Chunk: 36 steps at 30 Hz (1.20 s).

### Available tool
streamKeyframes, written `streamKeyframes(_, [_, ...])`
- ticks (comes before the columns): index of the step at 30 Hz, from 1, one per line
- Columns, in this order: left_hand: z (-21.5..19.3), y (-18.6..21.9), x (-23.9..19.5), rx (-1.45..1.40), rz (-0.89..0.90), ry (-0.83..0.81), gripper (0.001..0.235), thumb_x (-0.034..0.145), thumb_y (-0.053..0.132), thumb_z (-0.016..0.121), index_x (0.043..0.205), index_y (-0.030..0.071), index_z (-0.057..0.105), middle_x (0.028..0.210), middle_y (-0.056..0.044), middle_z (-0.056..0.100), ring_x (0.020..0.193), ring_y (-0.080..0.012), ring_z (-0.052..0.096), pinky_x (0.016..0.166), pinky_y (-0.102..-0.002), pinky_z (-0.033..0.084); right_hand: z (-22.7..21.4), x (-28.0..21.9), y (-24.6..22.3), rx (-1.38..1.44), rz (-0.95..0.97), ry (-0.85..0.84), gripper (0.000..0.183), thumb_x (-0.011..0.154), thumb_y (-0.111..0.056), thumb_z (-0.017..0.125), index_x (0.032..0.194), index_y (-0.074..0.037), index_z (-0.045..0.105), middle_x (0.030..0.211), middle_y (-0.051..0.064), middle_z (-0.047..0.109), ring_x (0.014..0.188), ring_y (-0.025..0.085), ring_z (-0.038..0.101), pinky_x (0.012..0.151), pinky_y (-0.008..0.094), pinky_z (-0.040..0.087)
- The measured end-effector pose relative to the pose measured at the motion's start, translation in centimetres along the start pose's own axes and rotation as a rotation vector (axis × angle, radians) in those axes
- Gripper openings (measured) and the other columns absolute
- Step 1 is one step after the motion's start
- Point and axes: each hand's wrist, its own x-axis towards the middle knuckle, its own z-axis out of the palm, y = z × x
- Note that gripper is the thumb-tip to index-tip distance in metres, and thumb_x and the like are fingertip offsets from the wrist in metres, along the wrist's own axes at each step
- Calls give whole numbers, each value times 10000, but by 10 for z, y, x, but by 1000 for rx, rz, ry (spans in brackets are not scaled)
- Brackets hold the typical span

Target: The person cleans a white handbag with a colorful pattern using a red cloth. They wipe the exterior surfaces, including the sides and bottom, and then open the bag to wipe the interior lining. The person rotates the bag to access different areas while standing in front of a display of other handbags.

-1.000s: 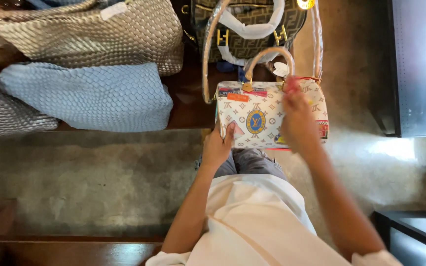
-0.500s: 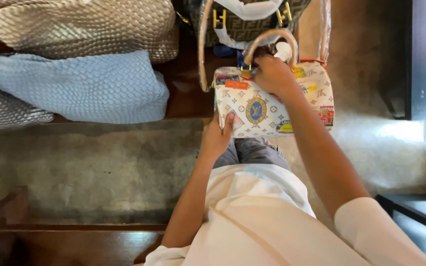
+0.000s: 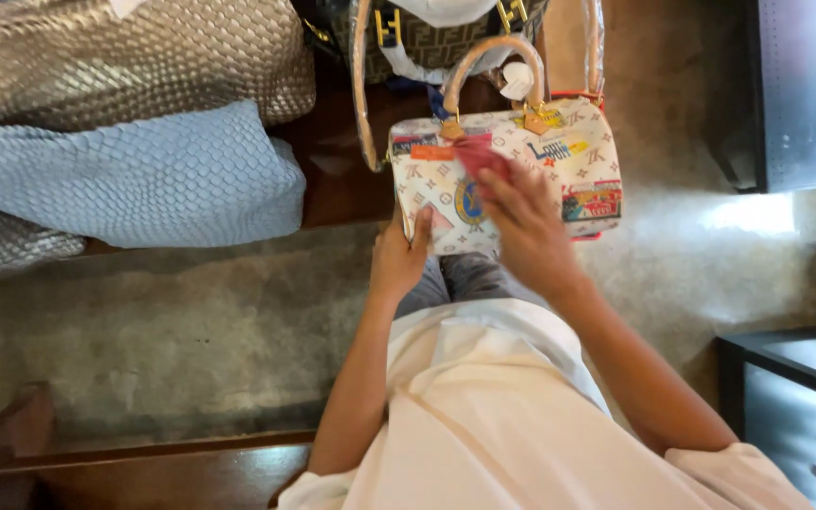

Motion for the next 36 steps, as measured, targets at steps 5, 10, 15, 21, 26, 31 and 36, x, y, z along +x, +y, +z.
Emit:
streamKeyframes(5, [6, -11, 9, -7, 1, -3, 724, 1000, 617, 418, 1513, 107, 462, 1130, -374, 682, 1129, -560, 628, 978, -647, 498, -25, -27, 64, 3, 59, 31, 507, 881, 107, 505, 1333, 25, 718, 1479, 186, 602, 1378, 456, 482, 1171, 493, 360])
streamKeyframes(10, [4, -3, 6, -20, -18, -5, 747, 993, 632, 408, 1524, 107, 449, 1137, -371, 683, 1147, -553, 624, 983, -639, 500, -35, -17, 60, -12, 184, 7, 462, 914, 60, 527, 1314, -10, 747, 1447, 160, 624, 1322, 457, 533, 1179, 459, 403])
streamKeyframes(15, [0, 7, 0, -80, 45, 14, 816, 1009, 636, 401, 1540, 16, 410, 1105, -390, 684, 1122, -584, 622, 917, -645, 527, -12, -6, 40, 80, 233, 17, 609, 837, 66, 576, 1441, 11, 627, 1476, 220, 550, 1381, 496, 429, 1195, 546, 308])
streamKeyframes(21, [9, -27, 19, 3, 154, 93, 563, 991, 495, 451, 1411, 127, 529, 981, -197, 763, 866, -456, 728, 682, -519, 539, 17, 38, -43, 360, 171, -167, 739, 881, 49, 588, 1576, 32, 339, 1657, 236, 238, 1563, 440, 245, 1314, 525, 283])
streamKeyframes(26, [-9, 13, 2, -13, -12, -14, 674, 1012, 553, 449, 1543, 140, 414, 1159, -379, 674, 1178, -548, 609, 1023, -634, 481, 22, 39, -50, 165, 44, 151, 479, 869, 23, 563, 1335, 17, 674, 1482, 210, 553, 1373, 455, 513, 1175, 461, 422])
streamKeyframes(31, [-1, 0, 6, -54, 13, -10, 764, 989, 641, 434, 1554, 128, 397, 1169, -405, 657, 1167, -576, 606, 999, -666, 475, -15, 15, -8, 299, 204, 277, 373, 1007, 24, 562, 1359, 0, 680, 1413, 177, 614, 1325, 390, 561, 1103, 469, 481])
streamKeyframes(36, [-3, -3, 7, -19, 18, -37, 793, 981, 676, 404, 1550, 123, 415, 1108, -352, 701, 1160, -530, 628, 1006, -620, 489, -49, -50, 58, -27, 210, 156, 447, 917, 96, 571, 1341, 82, 712, 1480, 268, 564, 1317, 510, 522, 1151, 545, 397])
